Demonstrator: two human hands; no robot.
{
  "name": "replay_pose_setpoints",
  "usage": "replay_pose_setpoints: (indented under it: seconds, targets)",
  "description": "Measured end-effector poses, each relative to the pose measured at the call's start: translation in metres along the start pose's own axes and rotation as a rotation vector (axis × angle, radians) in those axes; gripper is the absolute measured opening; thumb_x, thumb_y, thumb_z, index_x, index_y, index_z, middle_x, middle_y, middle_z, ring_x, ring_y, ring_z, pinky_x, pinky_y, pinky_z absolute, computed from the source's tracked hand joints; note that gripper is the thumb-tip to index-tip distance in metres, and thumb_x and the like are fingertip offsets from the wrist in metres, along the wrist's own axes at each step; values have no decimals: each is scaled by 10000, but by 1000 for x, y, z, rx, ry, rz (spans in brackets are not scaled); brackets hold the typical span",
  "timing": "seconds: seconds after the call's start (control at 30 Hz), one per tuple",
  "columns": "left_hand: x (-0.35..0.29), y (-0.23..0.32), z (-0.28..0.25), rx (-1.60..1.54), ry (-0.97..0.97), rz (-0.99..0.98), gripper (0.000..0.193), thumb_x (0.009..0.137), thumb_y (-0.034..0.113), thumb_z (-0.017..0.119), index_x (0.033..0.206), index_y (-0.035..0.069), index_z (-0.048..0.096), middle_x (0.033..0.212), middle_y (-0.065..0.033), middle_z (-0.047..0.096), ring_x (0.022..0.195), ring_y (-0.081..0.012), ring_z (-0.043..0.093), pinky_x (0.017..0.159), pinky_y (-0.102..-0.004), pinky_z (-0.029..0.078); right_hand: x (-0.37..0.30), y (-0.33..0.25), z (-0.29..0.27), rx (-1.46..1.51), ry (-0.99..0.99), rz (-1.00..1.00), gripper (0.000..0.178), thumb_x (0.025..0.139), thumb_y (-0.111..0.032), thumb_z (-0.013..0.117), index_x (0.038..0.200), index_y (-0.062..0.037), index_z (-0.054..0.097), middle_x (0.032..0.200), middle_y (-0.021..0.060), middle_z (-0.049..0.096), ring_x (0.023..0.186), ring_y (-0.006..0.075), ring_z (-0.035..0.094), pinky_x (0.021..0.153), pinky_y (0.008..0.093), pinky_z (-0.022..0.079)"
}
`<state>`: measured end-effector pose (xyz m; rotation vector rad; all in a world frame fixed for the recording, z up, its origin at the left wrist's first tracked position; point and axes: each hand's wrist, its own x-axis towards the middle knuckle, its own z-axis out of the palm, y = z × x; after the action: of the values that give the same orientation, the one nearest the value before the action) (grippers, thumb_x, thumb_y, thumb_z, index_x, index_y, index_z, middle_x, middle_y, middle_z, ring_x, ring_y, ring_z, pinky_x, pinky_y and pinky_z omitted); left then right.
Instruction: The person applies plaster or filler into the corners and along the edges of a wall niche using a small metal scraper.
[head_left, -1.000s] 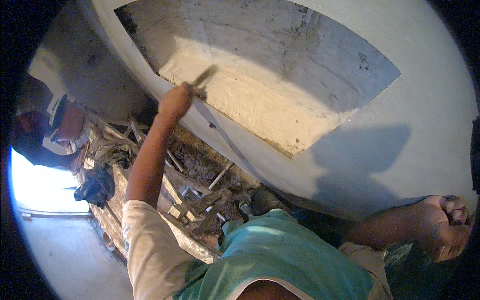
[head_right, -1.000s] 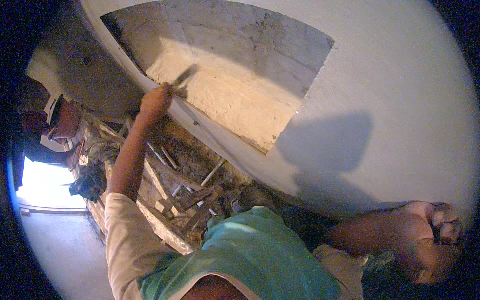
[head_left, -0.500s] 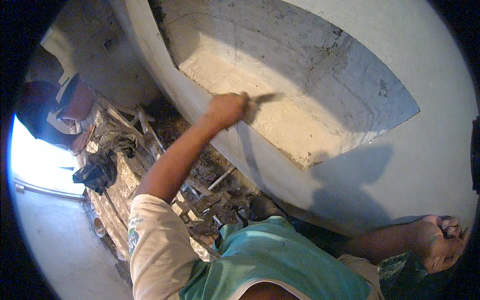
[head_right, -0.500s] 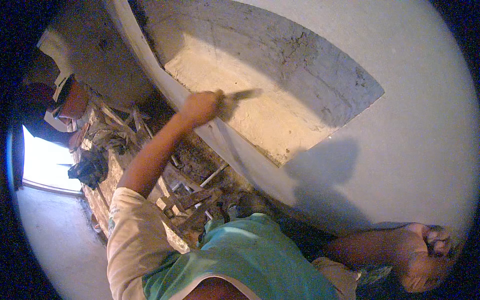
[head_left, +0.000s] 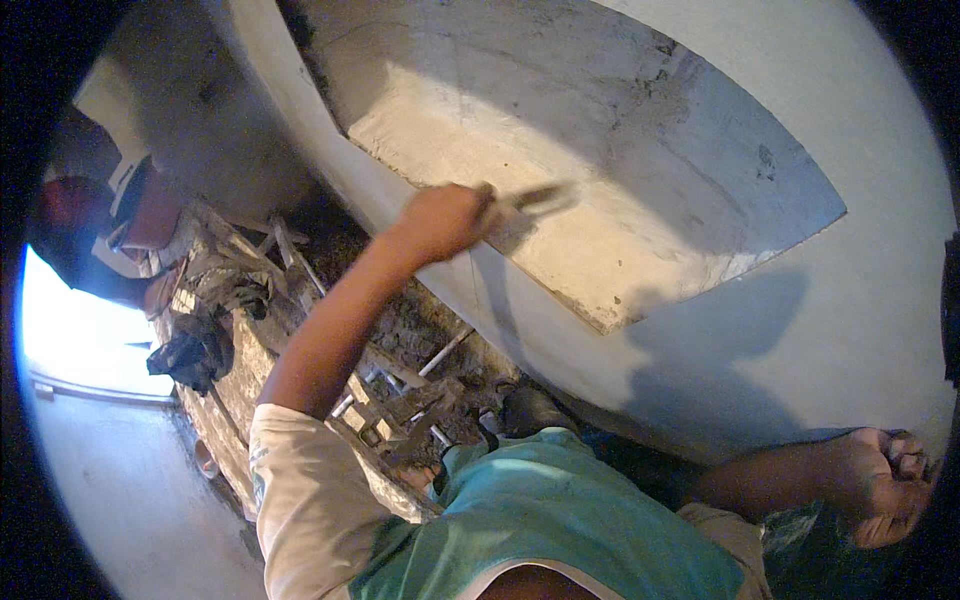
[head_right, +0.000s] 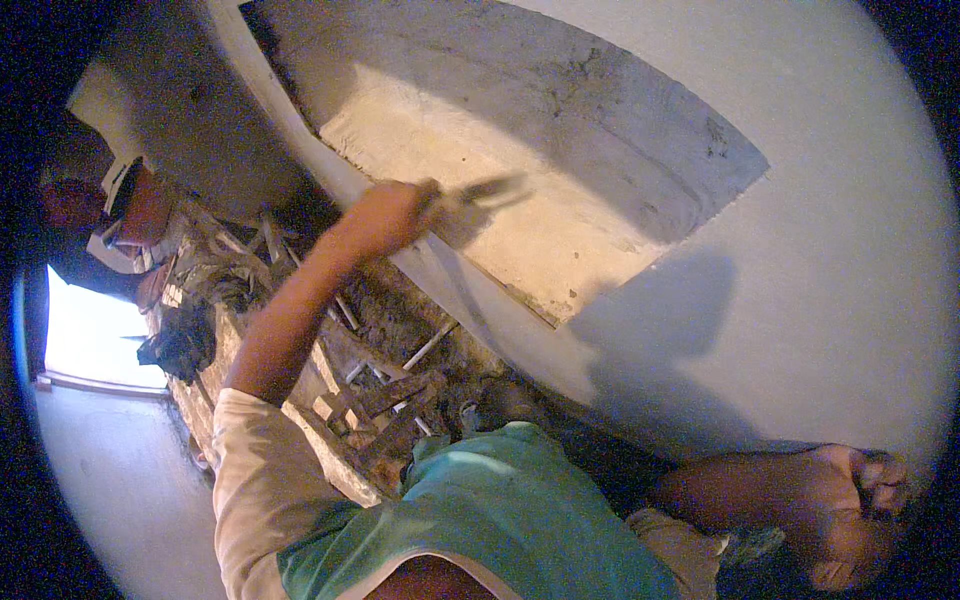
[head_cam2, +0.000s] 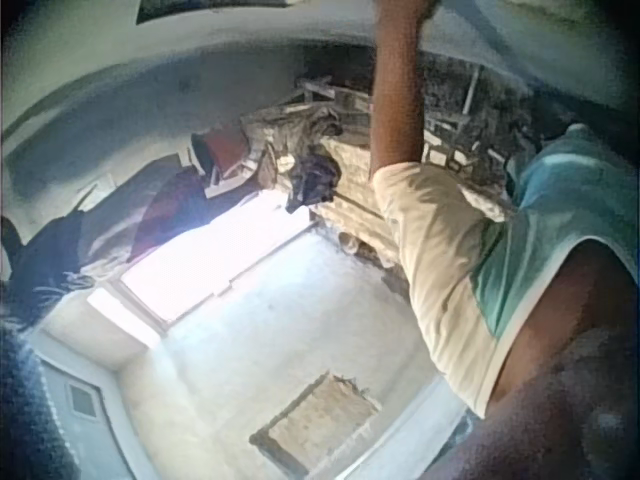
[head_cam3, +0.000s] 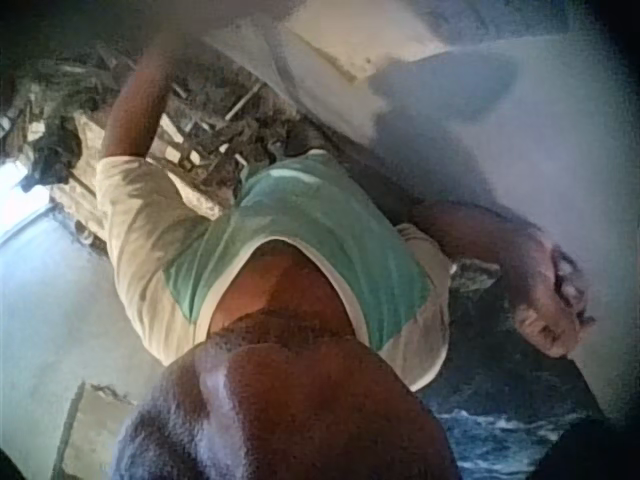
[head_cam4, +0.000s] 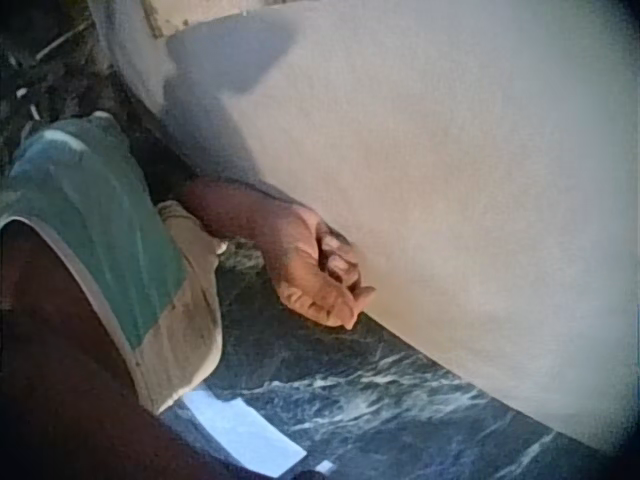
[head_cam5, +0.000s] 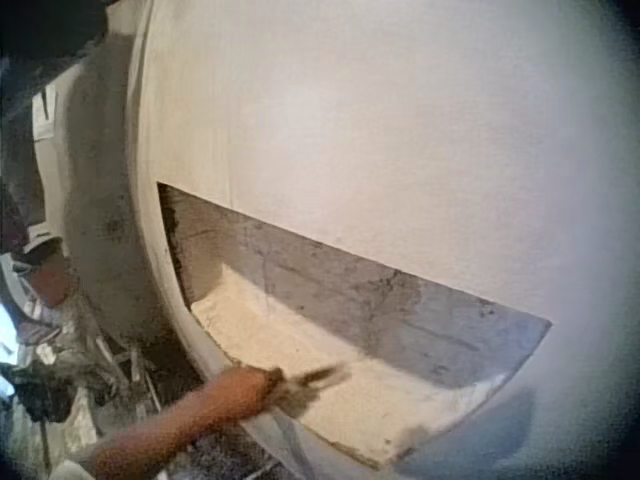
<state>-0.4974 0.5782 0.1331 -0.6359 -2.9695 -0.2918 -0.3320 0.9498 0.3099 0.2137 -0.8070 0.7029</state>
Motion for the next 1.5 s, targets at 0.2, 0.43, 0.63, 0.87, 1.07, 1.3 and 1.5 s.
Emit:
replay_pose_setpoints:
  seconds: [0.2,0.43,0.63,0.87,1.07,1.3,1.5]
  targets:
    - [-4,-28,15,77,-92,-186,237,844,246,461,929,38,536,817,-207,619,785,-380,604,683,-470,480,-2,-2,1,-385,-96,-371,171,721,-123,576,586,-32,526,484,36,468,386,134,435,371,267,372]
    - [-6,-105,-6,228,36,-441,299,876,307,440,934,32,540,847,-218,617,814,-384,601,718,-480,469,15,8,-23,-1196,-247,-1050,77,726,-123,537,716,-75,597,514,-44,503,403,116,493,395,245,405]
    - [-3,-49,-8,88,52,-224,354,844,377,493,921,36,550,804,-217,617,760,-381,605,680,-472,478,18,20,-31,-263,-146,-209,214,767,-186,602,684,11,593,498,58,480,381,143,429,357,269,368]
    - [2,-2,21,72,-22,-92,232,844,243,452,941,48,533,790,-186,621,769,-353,618,674,-471,482,-8,-2,12,51,-58,-214,358,744,-221,679,611,83,546,505,170,487,362,142,365,343,259,328]
    - [6,-82,10,129,26,-425,241,846,241,455,937,31,530,860,-225,620,815,-359,616,705,-471,480,-7,-9,15,52,49,-92,258,754,-120,629,601,58,521,495,145,489,377,153,395,342,285,347]
    - [-5,-76,-15,174,65,-333,274,862,299,461,936,44,526,805,-197,625,779,-363,614,668,-465,482,3,4,-16,-382,-233,-294,210,781,-127,547,608,-9,533,491,42,477,385,109,444,371,249,390]
    - [2,-5,15,62,21,51,224,844,247,466,941,55,528,782,-175,620,747,-358,612,646,-463,481,-2,-4,0,-357,-196,-351,96,735,-112,558,656,-58,562,513,-33,506,387,77,463,383,219,403]
